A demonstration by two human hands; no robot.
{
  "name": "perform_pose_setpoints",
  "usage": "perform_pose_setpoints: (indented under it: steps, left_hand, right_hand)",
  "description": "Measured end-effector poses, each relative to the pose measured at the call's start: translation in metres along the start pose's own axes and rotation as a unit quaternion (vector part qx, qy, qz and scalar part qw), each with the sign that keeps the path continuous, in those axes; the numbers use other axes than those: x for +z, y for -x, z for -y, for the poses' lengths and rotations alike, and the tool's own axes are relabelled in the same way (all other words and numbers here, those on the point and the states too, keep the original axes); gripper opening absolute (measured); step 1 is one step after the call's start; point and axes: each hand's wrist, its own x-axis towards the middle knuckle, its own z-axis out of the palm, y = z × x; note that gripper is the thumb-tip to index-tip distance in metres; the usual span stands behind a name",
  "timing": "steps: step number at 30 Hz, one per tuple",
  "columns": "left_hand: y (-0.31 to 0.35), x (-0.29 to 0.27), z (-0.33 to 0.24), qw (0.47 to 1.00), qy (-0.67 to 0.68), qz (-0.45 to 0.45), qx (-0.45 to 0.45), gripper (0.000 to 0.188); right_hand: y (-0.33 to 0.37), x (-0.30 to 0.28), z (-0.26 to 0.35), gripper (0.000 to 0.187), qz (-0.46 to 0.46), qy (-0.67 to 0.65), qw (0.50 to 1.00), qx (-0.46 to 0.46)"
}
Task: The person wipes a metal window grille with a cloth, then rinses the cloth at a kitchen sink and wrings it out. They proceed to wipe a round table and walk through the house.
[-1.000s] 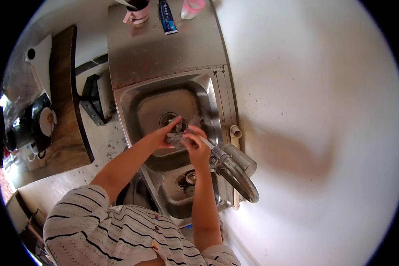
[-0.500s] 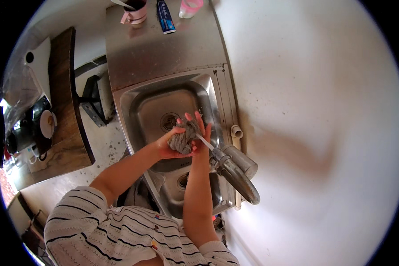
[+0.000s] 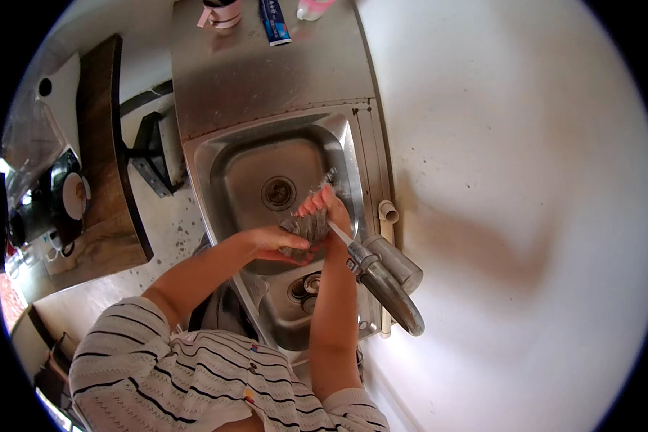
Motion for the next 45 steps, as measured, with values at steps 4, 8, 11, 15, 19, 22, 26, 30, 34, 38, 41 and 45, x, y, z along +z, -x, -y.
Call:
perform_pose_setpoints:
  steps: [4, 8, 11, 15, 19, 22, 26, 30, 34, 38, 41, 45]
  left_hand:
    - [0.001, 0.020, -0.017, 0.965, -0.242, -0.105, -0.002, 0.039]
    - [-0.012, 0.012, -0.007, 0.934, -0.298, -0.182, 0.071, 0.040]
    - [-0.056, -0.050, 0.025, 0.845, -0.450, -0.236, 0.165, 0.045]
    - [-0.099, -0.109, 0.066, 0.710, -0.573, -0.336, 0.235, 0.045]
    - [-0.089, -0.082, 0.073, 0.650, -0.583, -0.403, 0.274, 0.049]
    - [-0.076, -0.048, 0.045, 0.675, -0.548, -0.464, 0.168, 0.048]
    - [-0.044, -0.035, 0.003, 0.824, -0.442, -0.332, 0.125, 0.048]
    - [-0.014, -0.004, -0.021, 0.989, 0.022, -0.139, 0.033, 0.045]
    - [0.000, 0.001, -0.008, 0.947, 0.311, 0.051, -0.061, 0.045]
    - [0.027, 0.020, -0.007, 0.983, 0.138, -0.026, -0.115, 0.033]
    - [0.030, 0.024, 0.008, 0.995, -0.074, -0.013, -0.065, 0.026]
    - [0.043, 0.046, 0.027, 0.963, -0.255, -0.078, 0.042, 0.026]
  right_hand:
    - [-0.007, -0.002, -0.002, 0.045, -0.076, 0.194, 0.977, -0.033]
    - [-0.029, -0.037, -0.041, 0.049, -0.198, 0.424, 0.878, -0.098]
    - [-0.047, -0.054, -0.068, 0.048, -0.233, 0.596, 0.762, -0.102]
    - [-0.055, -0.058, -0.099, 0.044, -0.239, 0.730, 0.599, -0.227]
    - [-0.069, -0.074, -0.114, 0.037, -0.335, 0.610, 0.705, -0.135]
    - [-0.074, -0.096, -0.101, 0.035, -0.318, 0.630, 0.706, -0.056]
    - [-0.047, -0.054, -0.035, 0.031, -0.194, 0.270, 0.942, 0.043]
    - [-0.014, -0.030, -0.022, 0.043, -0.114, 0.113, 0.987, 0.008]
    - [0.001, -0.016, -0.041, 0.028, 0.001, -0.060, 0.997, -0.040]
    - [0.013, -0.039, -0.059, 0.037, 0.020, -0.041, 0.996, -0.073]
    - [0.032, -0.010, -0.041, 0.041, -0.015, 0.018, 0.999, -0.035]
    - [0.060, 0.034, -0.033, 0.049, -0.100, 0.293, 0.944, -0.111]
